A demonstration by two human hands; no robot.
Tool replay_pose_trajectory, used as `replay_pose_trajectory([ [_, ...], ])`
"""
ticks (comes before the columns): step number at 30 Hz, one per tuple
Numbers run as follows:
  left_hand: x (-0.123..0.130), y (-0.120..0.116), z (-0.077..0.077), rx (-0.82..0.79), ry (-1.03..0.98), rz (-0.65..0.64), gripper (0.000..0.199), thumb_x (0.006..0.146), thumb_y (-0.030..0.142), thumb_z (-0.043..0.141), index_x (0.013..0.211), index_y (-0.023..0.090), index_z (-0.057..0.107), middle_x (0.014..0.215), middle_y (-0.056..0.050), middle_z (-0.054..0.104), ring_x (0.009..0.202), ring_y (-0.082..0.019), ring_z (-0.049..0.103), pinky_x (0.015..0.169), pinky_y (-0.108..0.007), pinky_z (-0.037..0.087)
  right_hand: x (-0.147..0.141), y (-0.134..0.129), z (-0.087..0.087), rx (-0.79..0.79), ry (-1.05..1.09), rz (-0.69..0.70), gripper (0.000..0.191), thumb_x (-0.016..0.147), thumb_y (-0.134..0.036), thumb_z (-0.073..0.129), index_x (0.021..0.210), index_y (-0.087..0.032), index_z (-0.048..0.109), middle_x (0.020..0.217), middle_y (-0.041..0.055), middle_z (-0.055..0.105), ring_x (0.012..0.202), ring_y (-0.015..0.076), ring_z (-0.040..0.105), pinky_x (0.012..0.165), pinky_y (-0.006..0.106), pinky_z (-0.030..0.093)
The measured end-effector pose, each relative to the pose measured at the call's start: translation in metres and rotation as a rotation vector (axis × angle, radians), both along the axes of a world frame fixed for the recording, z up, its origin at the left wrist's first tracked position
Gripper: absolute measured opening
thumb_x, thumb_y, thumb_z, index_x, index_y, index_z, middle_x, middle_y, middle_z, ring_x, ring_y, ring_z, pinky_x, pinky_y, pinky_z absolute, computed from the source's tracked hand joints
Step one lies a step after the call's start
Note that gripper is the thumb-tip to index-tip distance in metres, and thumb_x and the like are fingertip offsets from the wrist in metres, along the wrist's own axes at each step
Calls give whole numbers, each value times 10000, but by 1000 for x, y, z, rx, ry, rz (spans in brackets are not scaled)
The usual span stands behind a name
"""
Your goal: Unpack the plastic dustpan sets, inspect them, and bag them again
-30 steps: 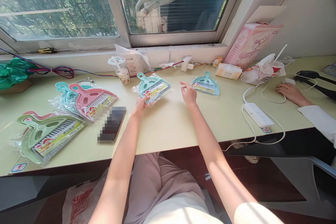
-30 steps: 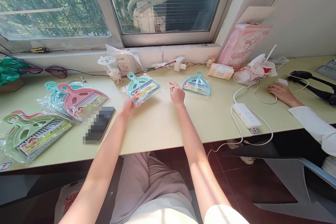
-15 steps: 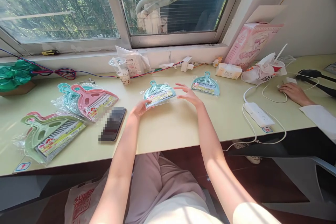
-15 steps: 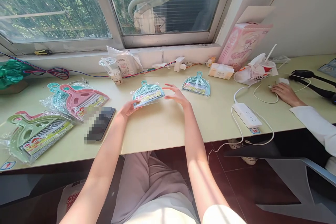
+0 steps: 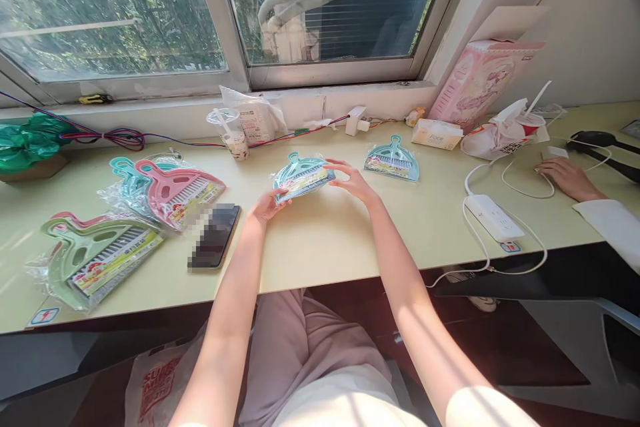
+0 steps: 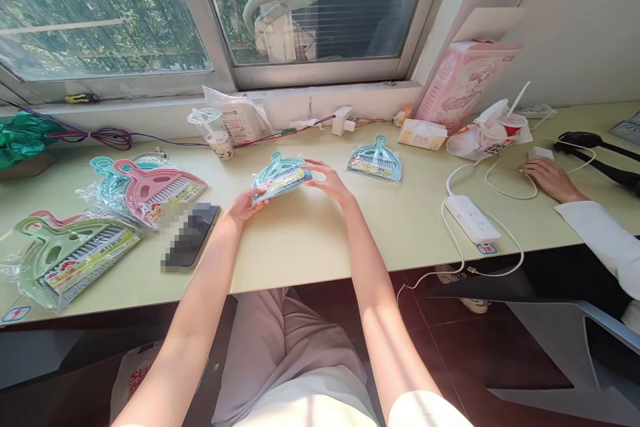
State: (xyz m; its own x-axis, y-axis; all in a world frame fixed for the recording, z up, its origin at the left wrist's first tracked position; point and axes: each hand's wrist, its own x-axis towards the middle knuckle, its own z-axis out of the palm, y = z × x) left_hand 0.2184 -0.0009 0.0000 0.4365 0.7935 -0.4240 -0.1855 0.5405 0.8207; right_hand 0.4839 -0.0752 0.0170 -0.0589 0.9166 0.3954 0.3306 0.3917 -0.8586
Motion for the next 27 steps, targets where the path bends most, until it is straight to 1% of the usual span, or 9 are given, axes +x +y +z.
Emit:
replay_pose_trajectory([
  [2, 0, 0, -1, 6, -5, -8, 275, 768, 96, 646, 1036, 87, 586, 715, -29, 624, 525, -94, 615, 410, -140, 485, -1, -2, 3, 6, 5, 3, 579, 726, -469, 761, 1276, -368, 609, 1442, 19, 497, 1367, 261, 389, 1136, 452, 271],
  [3, 0, 0, -1, 6, -5, -11, 277, 765, 93, 645, 1035, 85, 584, 710, -28, 620, 524, -95, 614, 408, -140, 484, -2, -3, 3, 4, 4, 14, 563, 734, -471, 754, 1269, -366, 615, 1441, 17, 498, 1366, 260, 389, 1136, 449, 272],
  [7, 1, 1, -1, -2, 1, -18, 252, 760, 82, 633, 1007, 88, 584, 691, -29, 607, 515, -95, 605, 400, -136, 479, -5, -3, 2, -27, -7, 37, 279, 770, -493, 712, 964, -299, 767, 1303, 47, 600, 1268, 262, 485, 1064, 411, 368],
  [9, 1, 2, -2, -8, -6, -25, 229, 773, 87, 612, 1001, 100, 592, 694, -34, 612, 514, -92, 599, 396, -133, 473, -6, -1, -2, -34, -10, 4, 253, 773, -504, 704, 859, -278, 780, 1199, 61, 645, 1191, 261, 535, 1020, 409, 401],
  [11, 1, 3, -2, 5, -20, -46, 227, 800, 121, 597, 1027, 115, 605, 726, -47, 633, 520, -92, 596, 386, -136, 460, -6, 2, -5, -23, -27, -31, 254, 775, -506, 700, 821, -269, 781, 1117, 65, 669, 1138, 256, 558, 997, 406, 408],
  [16, 1, 4, -3, 87, -36, -181, 286, 843, 249, 617, 1107, 139, 621, 864, -92, 690, 542, -95, 588, 401, -159, 464, -2, 5, -10, -5, -74, -100, 233, 799, -470, 671, 769, -264, 775, 977, 56, 703, 1080, 245, 565, 989, 398, 388],
  [21, 2, 6, -10, 111, -1, -152, 218, 744, 135, 699, 955, 131, 643, 811, -45, 668, 546, -81, 588, 439, -159, 487, 0, 9, -18, -34, -88, -147, 168, 777, -405, 686, 739, -265, 770, 930, 42, 703, 1053, 248, 566, 971, 388, 397],
  [24, 3, 6, -14, 140, 6, -177, 223, 693, 83, 711, 894, 125, 623, 765, -25, 648, 560, -90, 589, 494, -199, 529, -1, 13, -24, -49, -77, -183, 149, 743, -385, 710, 688, -255, 755, 912, 44, 696, 1034, 253, 580, 972, 402, 403],
  [27, 4, 4, -13, 178, -22, -205, 271, 677, 83, 720, 921, 124, 610, 797, -27, 656, 598, -97, 595, 532, -232, 547, -3, 18, -28, -10, -57, -223, 165, 739, -402, 716, 675, -252, 740, 1015, 51, 688, 1113, 265, 556, 1026, 433, 376],
])
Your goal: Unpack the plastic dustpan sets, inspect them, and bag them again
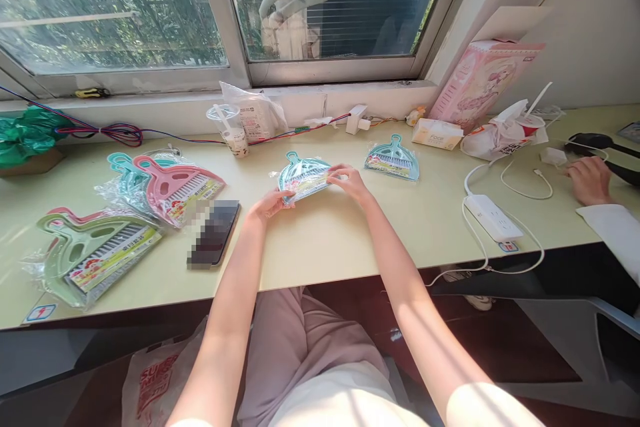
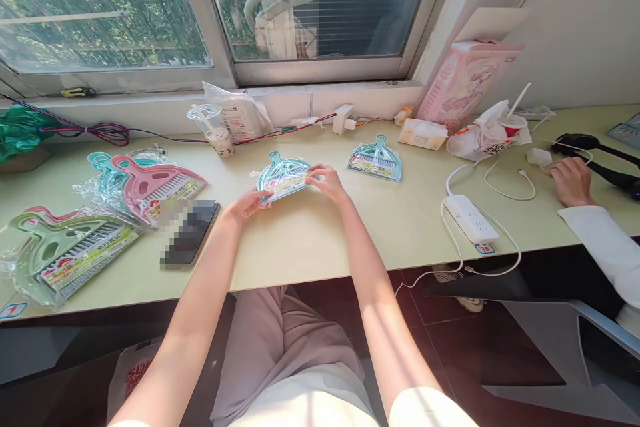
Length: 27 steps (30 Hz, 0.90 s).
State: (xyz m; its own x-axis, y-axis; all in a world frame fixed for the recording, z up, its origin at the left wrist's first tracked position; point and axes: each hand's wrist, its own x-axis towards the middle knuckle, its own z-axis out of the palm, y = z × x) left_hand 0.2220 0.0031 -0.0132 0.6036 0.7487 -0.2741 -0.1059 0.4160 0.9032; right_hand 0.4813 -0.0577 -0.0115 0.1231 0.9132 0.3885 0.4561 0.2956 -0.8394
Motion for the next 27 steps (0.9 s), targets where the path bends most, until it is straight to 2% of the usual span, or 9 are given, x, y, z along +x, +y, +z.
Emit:
replay_pose_trajectory([
  [4, -1, -1, 2, 36, -7, -36, 323, 679, 109, 726, 976, 132, 602, 852, -33, 670, 601, -101, 602, 515, -239, 535, -4, 5, -6, 65, 113, -4, 219, 708, -459, 743, 758, -246, 741, 1346, 57, 533, 1266, 279, 471, 1043, 419, 405],
  [8, -1, -2, 1, 75, 14, -49, 346, 688, 136, 735, 995, 139, 576, 825, -23, 665, 533, -95, 586, 503, -257, 532, -7, 6, -9, -7, 207, 69, 349, 718, -401, 729, 1046, -284, 707, 1492, 33, 388, 1348, 266, 403, 994, 367, 469],
  [11, 0, -2, 0, 96, 38, -68, 352, 694, 152, 739, 1001, 141, 565, 759, -14, 652, 496, -99, 578, 484, -255, 517, -6, 4, -8, -65, 320, 74, 617, 705, -326, 736, 1292, -344, 546, 1537, 28, 346, 1276, 229, 489, 975, 361, 496],
  [13, -1, -2, 1, 110, 46, -77, 365, 693, 161, 742, 1013, 138, 567, 738, -16, 650, 491, -103, 578, 470, -245, 501, -5, 3, -8, -155, 424, 68, 689, 703, -318, 741, 1341, -350, 483, 1541, 45, 349, 1184, 209, 562, 928, 367, 533],
  [15, -1, -2, 1, 128, 52, -78, 385, 693, 168, 739, 1034, 138, 564, 736, -19, 654, 483, -104, 578, 455, -235, 481, -5, 2, -8, -262, 531, 112, 607, 723, -328, 726, 1295, -315, 522, 1459, 59, 469, 1101, 195, 612, 897, 379, 557],
  [18, -2, -2, 3, 153, 70, -84, 405, 698, 172, 726, 1064, 139, 556, 713, -16, 656, 472, -109, 578, 442, -226, 459, -7, 3, -8, -371, 670, 209, 337, 760, -306, 686, 1086, -234, 638, 1124, 53, 691, 957, 187, 669, 869, 388, 582],
  [21, -2, -3, 4, 157, 89, -86, 425, 705, 178, 723, 1097, 135, 563, 705, -15, 656, 467, -108, 573, 453, -226, 456, -11, 5, -7, -398, 753, 195, 178, 765, -231, 662, 939, -194, 670, 910, 46, 728, 847, 187, 692, 822, 376, 605],
  [25, -1, -7, 9, 183, 70, -75, 478, 742, 285, 729, 1171, 138, 578, 829, -65, 682, 514, -106, 587, 470, -223, 455, -13, 7, -5, -390, 835, 115, 180, 742, -154, 637, 918, -178, 660, 853, 37, 721, 753, 177, 699, 785, 390, 618],
  [27, -1, -10, 13, 238, -1, -86, 586, 731, 359, 748, 1249, 163, 556, 957, -96, 687, 595, -116, 616, 491, -212, 456, -13, 8, -4, -376, 863, 65, 176, 737, -144, 631, 907, -183, 647, 839, 30, 718, 731, 171, 698, 803, 410, 615],
])
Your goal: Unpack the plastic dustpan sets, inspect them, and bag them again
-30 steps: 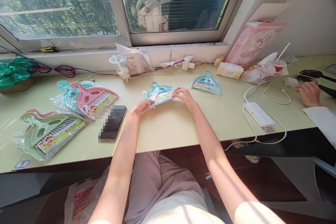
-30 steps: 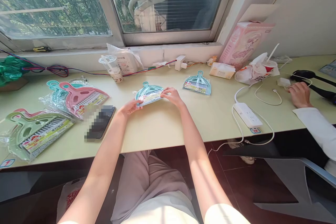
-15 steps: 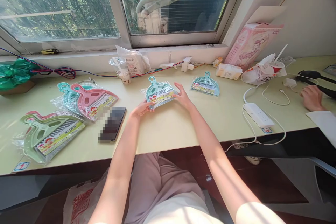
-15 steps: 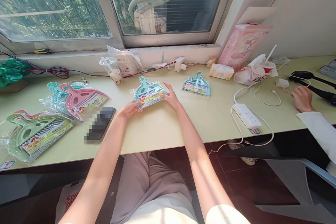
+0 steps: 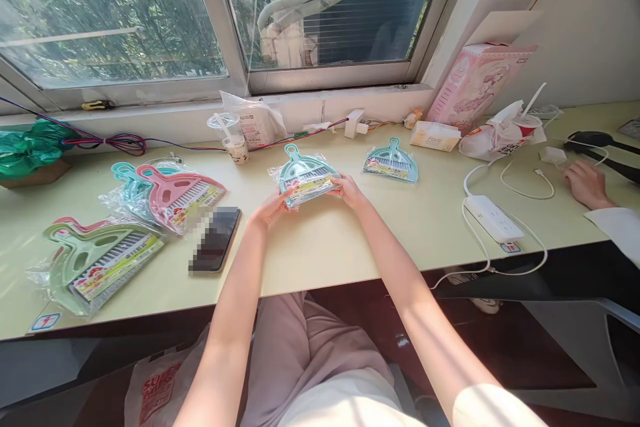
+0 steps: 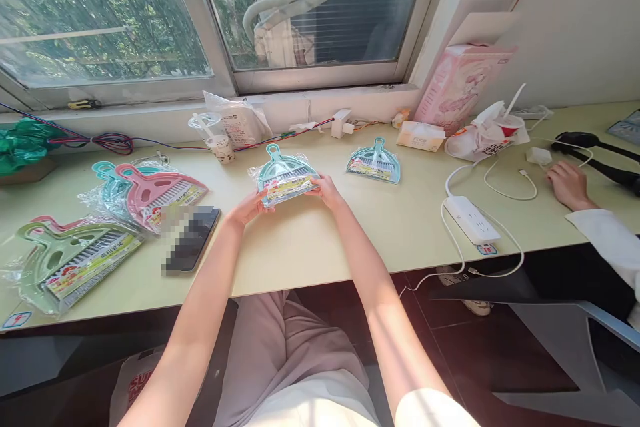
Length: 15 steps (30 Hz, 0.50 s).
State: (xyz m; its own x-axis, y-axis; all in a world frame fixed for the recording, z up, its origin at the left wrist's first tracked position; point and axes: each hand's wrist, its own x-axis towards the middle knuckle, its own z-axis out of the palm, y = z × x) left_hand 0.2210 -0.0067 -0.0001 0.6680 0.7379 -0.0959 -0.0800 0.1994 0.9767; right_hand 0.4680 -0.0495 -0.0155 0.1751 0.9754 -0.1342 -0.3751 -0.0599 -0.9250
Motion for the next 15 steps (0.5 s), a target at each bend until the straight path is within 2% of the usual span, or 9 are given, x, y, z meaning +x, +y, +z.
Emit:
replay_pose_trajectory([
  [2, 1, -4, 5, 67, -50, -16, 751, 668, 341, 801, 1343, 211, 499, 1064, -102, 673, 684, -125, 634, 530, -199, 463, 0, 0, 1, 4, 11, -51, 172, 740, -151, 626, 906, -192, 636, 837, 25, 718, 734, 171, 700, 824, 420, 609],
  [5, 8, -12, 10, 142, -6, 19, 1032, 555, 156, 845, 1459, 291, 365, 1140, -82, 657, 714, -110, 616, 586, -192, 477, 1, 0, 0, 10, 9, -98, 185, 740, -158, 614, 920, -202, 629, 842, 19, 719, 739, 171, 703, 822, 412, 608],
  [7, 14, -17, 11, 180, 18, 61, 1132, 527, 58, 820, 1492, 337, 297, 1179, -71, 644, 727, -99, 609, 636, -199, 498, 1, 1, 0, 10, 7, -103, 202, 735, -147, 596, 927, -203, 627, 837, 13, 718, 732, 167, 701, 810, 400, 610],
  [12, 21, -22, 10, 217, -16, 147, 1137, 573, 36, 786, 1510, 373, 236, 1278, -69, 600, 1015, -142, 621, 819, -219, 516, 0, 2, -2, 15, 22, -117, 230, 719, -141, 578, 932, -215, 623, 817, -1, 714, 744, 165, 697, 813, 391, 610],
  [15, 22, -19, 9, 197, 18, 265, 1052, 642, 112, 783, 1516, 336, 242, 1308, -85, 590, 1014, -143, 616, 786, -190, 508, -2, 2, 0, 14, 3, -114, 220, 726, -183, 609, 943, -221, 615, 829, 3, 708, 752, 169, 697, 837, 407, 602],
])
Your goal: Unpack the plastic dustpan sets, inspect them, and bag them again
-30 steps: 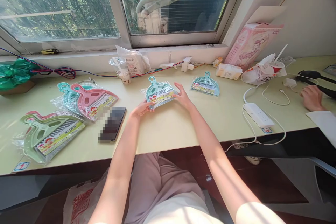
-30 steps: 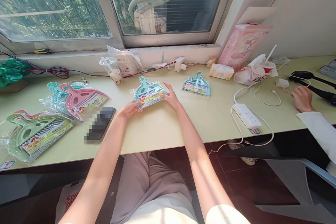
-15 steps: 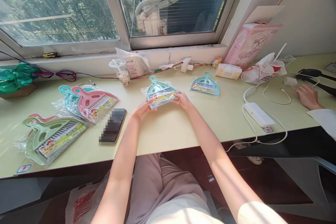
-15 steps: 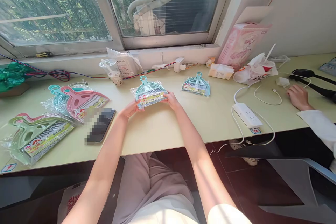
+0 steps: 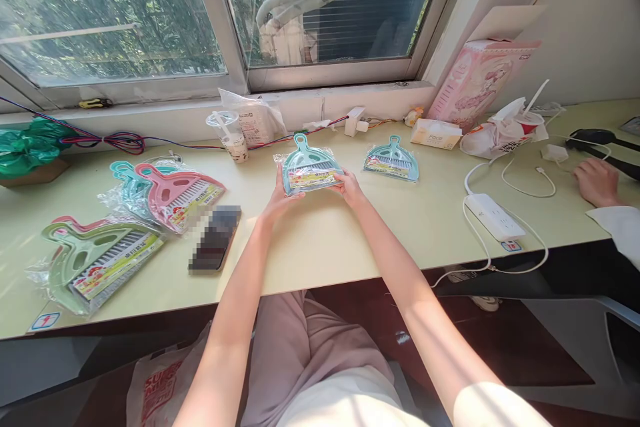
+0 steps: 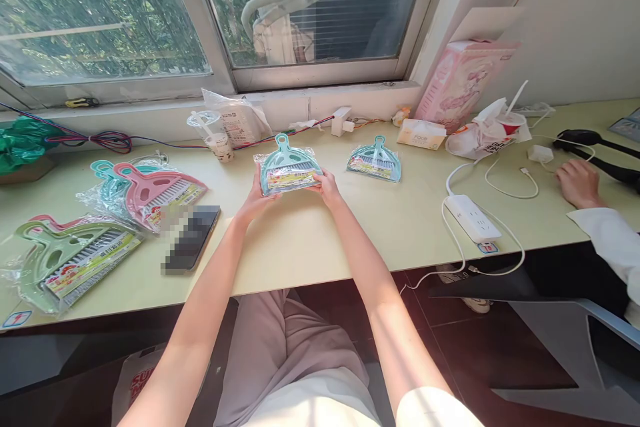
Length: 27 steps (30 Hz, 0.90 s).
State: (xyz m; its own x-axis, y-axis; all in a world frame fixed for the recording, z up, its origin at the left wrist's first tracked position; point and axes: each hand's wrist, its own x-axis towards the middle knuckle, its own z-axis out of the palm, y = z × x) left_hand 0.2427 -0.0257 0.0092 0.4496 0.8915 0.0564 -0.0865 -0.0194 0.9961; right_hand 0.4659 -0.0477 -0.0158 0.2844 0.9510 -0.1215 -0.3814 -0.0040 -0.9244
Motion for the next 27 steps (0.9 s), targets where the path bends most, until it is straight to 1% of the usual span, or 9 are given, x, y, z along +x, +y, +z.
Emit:
replay_pose_trajectory([
  [3, -1, 6, -3, -19, 2, 109, 862, 768, 251, 719, 1506, 299, 276, 1277, -88, 610, 865, -129, 637, 668, -189, 504, -2, -2, 2, 41, -19, 41, 245, 726, -233, 645, 967, -230, 605, 878, 12, 710, 788, 180, 697, 846, 417, 595],
  [5, -2, 10, -5, -60, -21, 119, 732, 813, 306, 673, 1468, 273, 346, 1184, -78, 652, 760, -128, 649, 606, -208, 499, -3, -3, 3, 76, -26, 77, 274, 714, -256, 665, 978, -233, 595, 912, 14, 710, 806, 186, 693, 831, 411, 598],
  [9, -3, 18, -10, -115, 26, 128, 445, 801, 304, 668, 1209, 162, 564, 926, -63, 701, 629, -134, 647, 536, -219, 487, -4, -4, 3, 100, -39, 131, 323, 695, -283, 684, 994, -239, 569, 928, 5, 701, 813, 189, 685, 820, 420, 598],
  [12, 0, 20, -14, -130, 55, 198, 281, 819, 297, 628, 1050, 143, 582, 808, -44, 681, 540, -119, 617, 478, -211, 449, -8, -3, 3, 57, -26, 124, 316, 700, -287, 689, 981, -250, 548, 931, -3, 694, 796, 182, 686, 831, 435, 594],
  [16, 6, 21, -19, -92, 40, 311, 222, 848, 280, 577, 1043, 179, 547, 735, 7, 624, 464, -83, 558, 415, -184, 364, -15, -5, 3, 50, 19, 117, 340, 744, -364, 694, 1037, -267, 549, 993, 3, 696, 801, 181, 695, 822, 419, 601],
  [19, 6, 24, -23, -53, 67, 365, 202, 863, 261, 544, 1055, 195, 538, 711, 29, 583, 437, -64, 519, 390, -169, 328, -20, -8, 3, 50, -30, 180, 430, 747, -451, 720, 1104, -271, 561, 1039, 32, 698, 830, 196, 699, 786, 395, 610],
  [21, 5, 26, -25, -23, 91, 350, 202, 869, 253, 535, 1064, 201, 536, 726, 30, 580, 442, -56, 513, 389, -159, 328, -20, -8, 1, 25, -105, 174, 431, 722, -443, 751, 1071, -244, 595, 1016, 50, 704, 845, 200, 694, 757, 371, 611],
  [25, 5, 28, -28, -2, 109, 289, 224, 875, 252, 527, 1092, 194, 528, 778, 17, 612, 466, -55, 532, 397, -150, 347, -13, -4, -5, -55, -206, 21, 251, 719, -362, 745, 882, -190, 663, 941, 57, 709, 881, 203, 674, 693, 323, 600],
  [27, 7, 27, -27, -13, 97, 255, 244, 864, 262, 548, 1096, 188, 530, 776, 11, 625, 465, -59, 540, 394, -153, 349, -7, -2, -6, -84, -225, 6, 187, 700, -304, 753, 826, -182, 687, 895, 50, 711, 860, 200, 671, 677, 306, 590],
])
